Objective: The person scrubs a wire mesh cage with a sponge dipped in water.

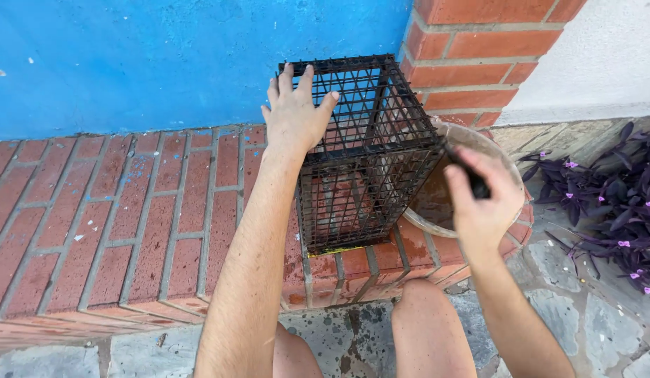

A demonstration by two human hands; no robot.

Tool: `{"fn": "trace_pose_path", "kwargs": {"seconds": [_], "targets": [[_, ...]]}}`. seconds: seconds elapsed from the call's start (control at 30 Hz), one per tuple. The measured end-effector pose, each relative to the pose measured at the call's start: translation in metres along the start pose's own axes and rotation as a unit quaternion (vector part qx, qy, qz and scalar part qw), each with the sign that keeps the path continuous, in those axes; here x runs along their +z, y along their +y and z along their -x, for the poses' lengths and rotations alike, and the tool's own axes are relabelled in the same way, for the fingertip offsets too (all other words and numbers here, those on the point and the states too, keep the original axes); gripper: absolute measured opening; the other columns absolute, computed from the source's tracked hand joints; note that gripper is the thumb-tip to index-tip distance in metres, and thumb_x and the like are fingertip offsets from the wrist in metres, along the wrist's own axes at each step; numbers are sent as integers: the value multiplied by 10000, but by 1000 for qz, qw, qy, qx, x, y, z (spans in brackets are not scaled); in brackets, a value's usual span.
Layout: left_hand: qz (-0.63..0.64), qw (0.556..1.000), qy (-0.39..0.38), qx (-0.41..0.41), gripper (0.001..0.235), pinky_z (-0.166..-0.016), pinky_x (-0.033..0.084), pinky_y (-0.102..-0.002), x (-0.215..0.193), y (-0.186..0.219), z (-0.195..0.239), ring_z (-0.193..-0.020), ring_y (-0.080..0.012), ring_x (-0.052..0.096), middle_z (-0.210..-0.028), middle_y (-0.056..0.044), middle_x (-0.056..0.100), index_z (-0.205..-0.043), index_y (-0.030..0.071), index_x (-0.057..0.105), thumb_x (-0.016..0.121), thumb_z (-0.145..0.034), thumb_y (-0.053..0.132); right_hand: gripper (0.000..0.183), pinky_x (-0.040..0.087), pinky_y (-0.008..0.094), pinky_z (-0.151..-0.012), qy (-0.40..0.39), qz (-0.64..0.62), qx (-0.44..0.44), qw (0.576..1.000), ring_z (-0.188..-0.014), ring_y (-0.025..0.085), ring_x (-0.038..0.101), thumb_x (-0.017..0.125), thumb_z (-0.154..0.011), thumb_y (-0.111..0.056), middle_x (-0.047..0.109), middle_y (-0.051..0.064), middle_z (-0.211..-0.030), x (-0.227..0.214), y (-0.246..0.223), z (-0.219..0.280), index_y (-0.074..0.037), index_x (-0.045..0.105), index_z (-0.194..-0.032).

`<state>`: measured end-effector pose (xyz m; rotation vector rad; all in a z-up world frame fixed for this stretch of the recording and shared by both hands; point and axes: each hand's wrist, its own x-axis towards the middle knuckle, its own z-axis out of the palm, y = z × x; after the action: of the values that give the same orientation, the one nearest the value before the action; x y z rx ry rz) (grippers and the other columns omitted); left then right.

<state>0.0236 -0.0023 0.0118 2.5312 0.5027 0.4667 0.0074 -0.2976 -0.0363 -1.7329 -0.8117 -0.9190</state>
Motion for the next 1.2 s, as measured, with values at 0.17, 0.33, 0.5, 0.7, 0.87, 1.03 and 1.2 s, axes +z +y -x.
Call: {"fn": "trace_pose_path", "kwargs": {"seconds": [0.17, 0.33, 0.5, 0.7, 0.87, 1.03, 1.2], "targets": [[17, 1000, -8, -16, 716, -1133, 242, -679, 1, -3, 2, -1522, -406, 99, -1686, -71, 107, -1603, 226, 252, 419, -1001, 577, 124, 602, 412, -988, -96, -47, -328, 938, -1064, 348, 699, 683, -954, 69, 716, 188, -1149, 81, -63, 5, 58, 735, -1066], [16, 1000, -10, -23, 701, -1113, 306, -642, 0, -4, -1, -1517, -410, 122, -1688, -57, 94, -1600, 220, 268, 418, -1009, 567, 161, 647, 359, -915, -81, 56, -436, 895, -1067, 278, 647, 762, -949, 50, 682, 182, -1253, 129, -35, 40, 76, 747, -1107], [15, 1000, 5, -13, 676, -1083, 370, -637, 5, -5, -1, -1494, -423, 174, -1677, -66, 119, -1580, 227, 327, 439, -1006, 567, 417, 649, 261, -781, -216, 121, -471, 847, -1141, 223, 588, 688, -913, 112, 615, 113, -1408, 149, 32, 145, 1, 644, -1313], [11, 1000, -7, -19, 671, -1079, 377, -638, 4, -1, -2, -1491, -423, 176, -1681, -55, 118, -1569, 239, 338, 425, -991, 568, 466, 592, 270, -741, -386, 112, -501, 766, -1138, 235, 558, 677, -838, 136, 607, 106, -1402, 130, 46, 173, -11, 663, -1279], [13, 1000, -2, -12, 683, -1063, 401, -626, 8, -4, -2, -1485, -431, 196, -1675, -82, 135, -1576, 238, 317, 425, -991, 573, 428, 602, 190, -728, -163, 54, -496, 851, -1267, 213, 628, 700, -906, 106, 648, 95, -1319, 117, -16, 52, -91, 652, -1284], [26, 1000, -3, -1, 682, -1060, 389, -628, 6, -5, -4, -1481, -429, 195, -1678, -80, 128, -1587, 236, 281, 416, -1000, 555, 232, 535, 192, -667, -89, 112, -507, 850, -1197, 158, 676, 632, -1004, -15, 765, 64, -1189, 132, -13, 43, -120, 803, -1120], [18, 999, -26, -30, 684, -1090, 372, -619, -2, 1, 1, -1502, -428, 144, -1691, -48, 71, -1592, 240, 286, 433, -1005, 558, 460, 597, 235, -767, -294, 112, -560, 766, -1435, 223, 469, 484, -963, 92, 511, 162, -1513, 150, 55, 136, 14, 575, -1407]]}}
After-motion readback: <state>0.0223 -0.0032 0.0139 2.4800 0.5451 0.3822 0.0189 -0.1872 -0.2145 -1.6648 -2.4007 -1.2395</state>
